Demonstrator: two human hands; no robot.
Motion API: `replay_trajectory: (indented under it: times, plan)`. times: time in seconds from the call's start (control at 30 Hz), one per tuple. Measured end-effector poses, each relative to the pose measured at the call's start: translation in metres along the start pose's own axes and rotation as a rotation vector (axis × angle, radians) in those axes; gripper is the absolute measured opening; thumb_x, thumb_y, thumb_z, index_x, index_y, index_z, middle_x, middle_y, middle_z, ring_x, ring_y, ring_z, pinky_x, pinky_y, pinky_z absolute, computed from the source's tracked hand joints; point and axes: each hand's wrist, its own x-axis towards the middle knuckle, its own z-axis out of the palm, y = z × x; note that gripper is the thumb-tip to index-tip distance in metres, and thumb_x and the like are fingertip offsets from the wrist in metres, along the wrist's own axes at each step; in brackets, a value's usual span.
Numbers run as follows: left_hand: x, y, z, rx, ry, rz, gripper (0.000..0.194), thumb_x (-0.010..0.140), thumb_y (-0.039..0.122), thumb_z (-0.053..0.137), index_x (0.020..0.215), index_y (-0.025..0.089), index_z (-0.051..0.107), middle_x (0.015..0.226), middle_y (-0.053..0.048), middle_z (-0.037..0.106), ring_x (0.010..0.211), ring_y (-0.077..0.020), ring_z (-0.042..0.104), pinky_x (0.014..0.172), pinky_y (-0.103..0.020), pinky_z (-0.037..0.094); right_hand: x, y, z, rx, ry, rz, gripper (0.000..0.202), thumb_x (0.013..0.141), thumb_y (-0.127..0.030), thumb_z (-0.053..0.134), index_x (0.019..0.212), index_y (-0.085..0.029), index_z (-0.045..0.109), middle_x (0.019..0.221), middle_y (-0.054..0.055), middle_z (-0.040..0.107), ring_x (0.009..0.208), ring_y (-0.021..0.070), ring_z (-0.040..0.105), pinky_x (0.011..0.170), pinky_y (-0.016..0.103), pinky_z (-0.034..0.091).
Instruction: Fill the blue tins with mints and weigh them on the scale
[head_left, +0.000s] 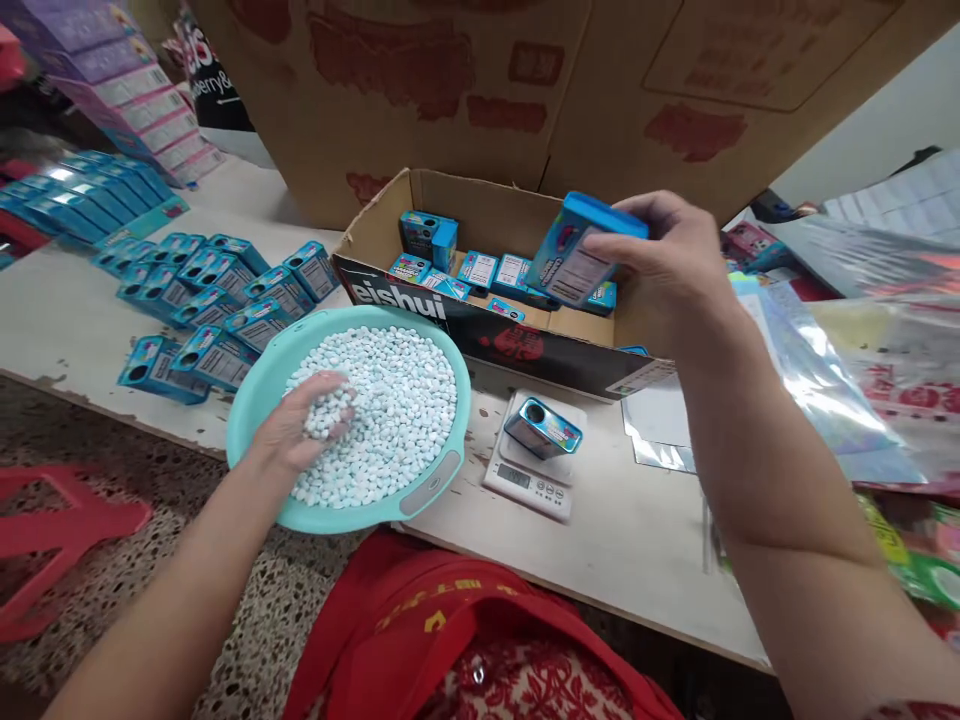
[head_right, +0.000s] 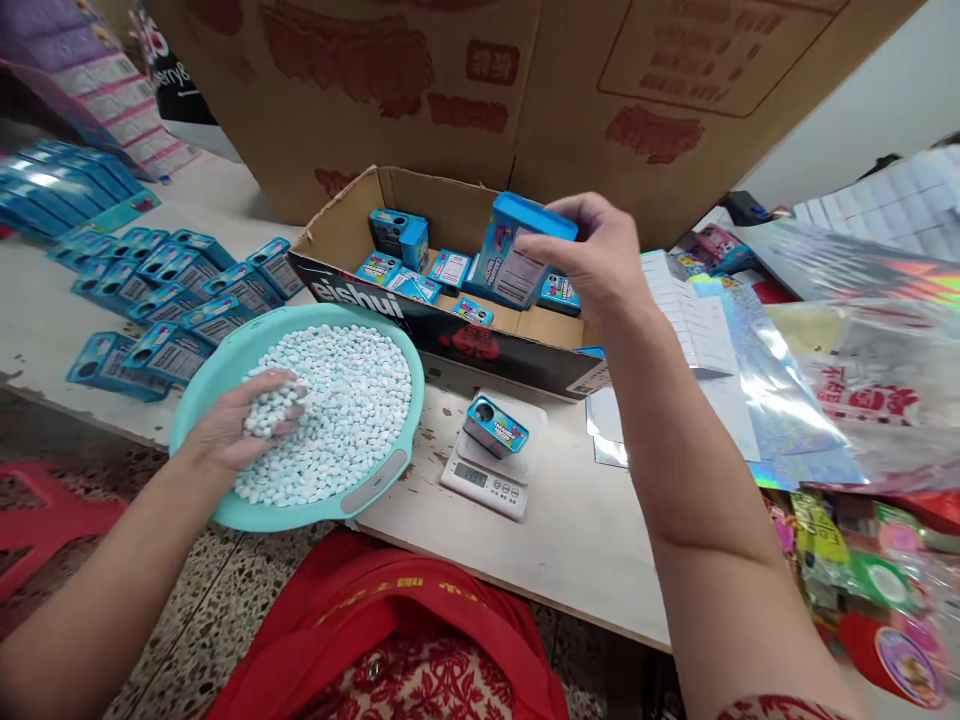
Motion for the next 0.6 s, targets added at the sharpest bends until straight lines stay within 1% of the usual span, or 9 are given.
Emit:
replay_trajectory:
  times: [0.1, 0.13, 0.2, 0.27, 0.3, 0.37, 0.47, 0.53, 0.6]
  plan:
    - [0.000, 0.002, 0.003, -0.235, 0.003, -0.107, 0.009, 0.078, 0.022, 0.053, 0.084, 0.016, 0.056, 0.072, -0.006, 0.062, 0.052, -0.0131, 0.058, 0.037, -0.016, 0.041, -0.045, -0.035, 0.014, 0.241, 0.040, -0.071, 0.044, 0.078, -0.037, 0.064, 0.113, -0.011, 0.059, 0.095, 0.000, 0.068, 0.082, 0.0105, 0.064, 0.068, 0.025, 0.044]
    - [0.001, 0.001, 0.004, -0.286, 0.021, -0.138, 0.009, 0.081, 0.023, 0.049, 0.083, 0.016, 0.054, 0.070, -0.006, 0.061, 0.051, -0.0127, 0.057, 0.037, -0.016, 0.041, -0.061, -0.041, 0.025, 0.280, 0.009, -0.077, 0.043, 0.075, -0.038, 0.069, 0.109, -0.014, 0.061, 0.089, -0.001, 0.068, 0.079, 0.0115, 0.064, 0.067, 0.025, 0.045]
    - [0.002, -0.002, 0.005, -0.365, 0.012, -0.188, 0.008, 0.084, 0.022, 0.047, 0.080, 0.017, 0.051, 0.064, -0.002, 0.056, 0.046, -0.0106, 0.053, 0.035, -0.015, 0.039, -0.091, -0.046, 0.052, 0.296, -0.146, -0.016, 0.039, 0.066, -0.039, 0.079, 0.095, -0.016, 0.067, 0.079, -0.002, 0.067, 0.073, 0.0140, 0.063, 0.065, 0.026, 0.049]
    - [0.001, -0.003, 0.005, -0.437, -0.029, -0.190, 0.008, 0.084, 0.021, 0.048, 0.076, 0.017, 0.048, 0.059, 0.000, 0.051, 0.043, -0.0090, 0.049, 0.034, -0.014, 0.037, -0.114, -0.045, 0.081, 0.333, -0.242, 0.071, 0.038, 0.063, -0.039, 0.081, 0.092, -0.018, 0.068, 0.077, -0.001, 0.067, 0.070, 0.0161, 0.062, 0.064, 0.028, 0.050]
    - [0.000, -0.003, 0.005, -0.472, -0.042, -0.176, 0.009, 0.084, 0.021, 0.049, 0.075, 0.018, 0.047, 0.059, 0.001, 0.050, 0.042, -0.0086, 0.049, 0.034, -0.013, 0.037, -0.123, -0.043, 0.094, 0.362, -0.257, 0.086, 0.039, 0.062, -0.039, 0.082, 0.092, -0.019, 0.068, 0.078, -0.001, 0.067, 0.070, 0.0167, 0.062, 0.063, 0.028, 0.051]
    - [-0.002, -0.001, 0.004, -0.527, -0.048, -0.151, 0.010, 0.082, 0.022, 0.051, 0.074, 0.018, 0.046, 0.058, 0.002, 0.049, 0.041, -0.0080, 0.047, 0.034, -0.013, 0.036, -0.133, -0.041, 0.115, 0.405, -0.288, 0.098, 0.040, 0.061, -0.040, 0.082, 0.092, -0.020, 0.068, 0.082, 0.001, 0.068, 0.073, 0.0182, 0.062, 0.065, 0.030, 0.051]
    - [-0.007, 0.004, 0.003, -0.565, -0.068, -0.109, 0.010, 0.079, 0.021, 0.054, 0.074, 0.018, 0.046, 0.058, 0.002, 0.048, 0.040, -0.0073, 0.046, 0.033, -0.013, 0.035, -0.138, -0.039, 0.132, 0.465, -0.303, 0.126, 0.044, 0.059, -0.043, 0.083, 0.093, -0.020, 0.068, 0.086, 0.003, 0.070, 0.077, 0.0203, 0.063, 0.069, 0.032, 0.052]
    - [-0.009, 0.006, 0.002, -0.575, -0.081, -0.078, 0.010, 0.077, 0.021, 0.055, 0.075, 0.018, 0.047, 0.058, 0.002, 0.049, 0.041, -0.0075, 0.048, 0.034, -0.012, 0.035, -0.136, -0.037, 0.139, 0.573, -0.276, 0.224, 0.047, 0.058, -0.046, 0.082, 0.094, -0.020, 0.067, 0.085, 0.003, 0.070, 0.076, 0.0206, 0.063, 0.070, 0.034, 0.053]
    - [-0.010, 0.004, 0.002, -0.568, -0.071, -0.074, 0.009, 0.076, 0.020, 0.056, 0.076, 0.018, 0.048, 0.059, 0.002, 0.050, 0.042, -0.0078, 0.049, 0.034, -0.012, 0.036, -0.130, -0.031, 0.147, 0.772, -0.235, 0.401, 0.047, 0.058, -0.050, 0.082, 0.091, -0.020, 0.066, 0.082, 0.003, 0.070, 0.075, 0.0209, 0.065, 0.071, 0.036, 0.055]
